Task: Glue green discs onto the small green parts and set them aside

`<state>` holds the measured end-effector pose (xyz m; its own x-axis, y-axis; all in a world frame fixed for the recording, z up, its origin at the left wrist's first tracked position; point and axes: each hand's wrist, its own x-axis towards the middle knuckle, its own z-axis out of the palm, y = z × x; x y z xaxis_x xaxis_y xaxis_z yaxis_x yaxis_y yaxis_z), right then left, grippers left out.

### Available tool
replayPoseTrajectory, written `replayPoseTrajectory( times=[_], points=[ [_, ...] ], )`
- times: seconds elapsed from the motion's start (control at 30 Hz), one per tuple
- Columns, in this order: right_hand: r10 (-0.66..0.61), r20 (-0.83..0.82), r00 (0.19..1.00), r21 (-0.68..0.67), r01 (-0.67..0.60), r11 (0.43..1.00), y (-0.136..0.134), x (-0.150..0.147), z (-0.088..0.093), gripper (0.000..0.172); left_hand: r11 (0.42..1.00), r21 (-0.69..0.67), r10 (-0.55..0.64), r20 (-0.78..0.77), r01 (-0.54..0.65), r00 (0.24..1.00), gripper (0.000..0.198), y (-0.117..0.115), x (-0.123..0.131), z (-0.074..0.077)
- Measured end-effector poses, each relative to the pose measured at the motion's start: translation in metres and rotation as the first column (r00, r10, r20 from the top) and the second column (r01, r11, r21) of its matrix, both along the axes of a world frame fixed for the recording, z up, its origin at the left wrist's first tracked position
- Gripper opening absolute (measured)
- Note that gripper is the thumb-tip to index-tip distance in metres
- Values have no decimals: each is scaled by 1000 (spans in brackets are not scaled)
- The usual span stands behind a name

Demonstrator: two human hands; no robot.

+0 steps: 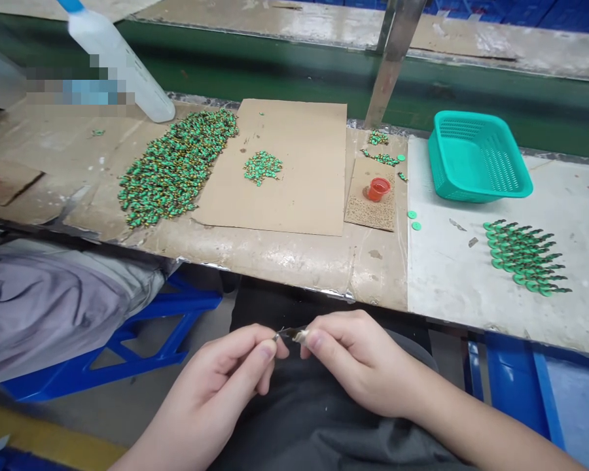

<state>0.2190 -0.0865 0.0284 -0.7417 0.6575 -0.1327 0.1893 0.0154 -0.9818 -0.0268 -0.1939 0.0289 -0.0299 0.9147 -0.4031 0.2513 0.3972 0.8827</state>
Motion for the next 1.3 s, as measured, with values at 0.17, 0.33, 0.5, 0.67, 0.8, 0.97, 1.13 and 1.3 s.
replayPoseTrajectory(
  times=[0.17,0.33,0.5,0.67,0.8,0.97,1.13,1.3],
  points=[
    [-118,19,993,229,111,967,-3,0,-2,40,1000,-9,10,5,-10,1000,61,1,1,1],
    [-23,33,999,318,11,948,-6,-1,-1,37,1000,6,17,-4,-17,1000,63,1,3,5],
    [-133,122,984,496,56,867,-8,0,-3,44,998,48,30,-33,-29,999,62,6,7,11],
    [-82,91,992,523,23,852,-7,2,-3,40,999,48,24,-35,-22,999,67,7,9,14],
    [-133,53,990,558,81,826,-7,2,-1,40,998,58,24,-46,-21,999,68,7,11,15],
    [-85,37,996,582,47,812,-8,1,-3,40,998,63,29,-59,-25,998,64,8,13,12],
    [-177,49,983,593,114,797,-8,3,-4,42,997,70,45,-65,-40,997,66,7,13,14],
    [-89,-4,996,555,76,828,-8,2,2,27,996,62,64,-32,-62,997,66,10,14,15]
  ],
)
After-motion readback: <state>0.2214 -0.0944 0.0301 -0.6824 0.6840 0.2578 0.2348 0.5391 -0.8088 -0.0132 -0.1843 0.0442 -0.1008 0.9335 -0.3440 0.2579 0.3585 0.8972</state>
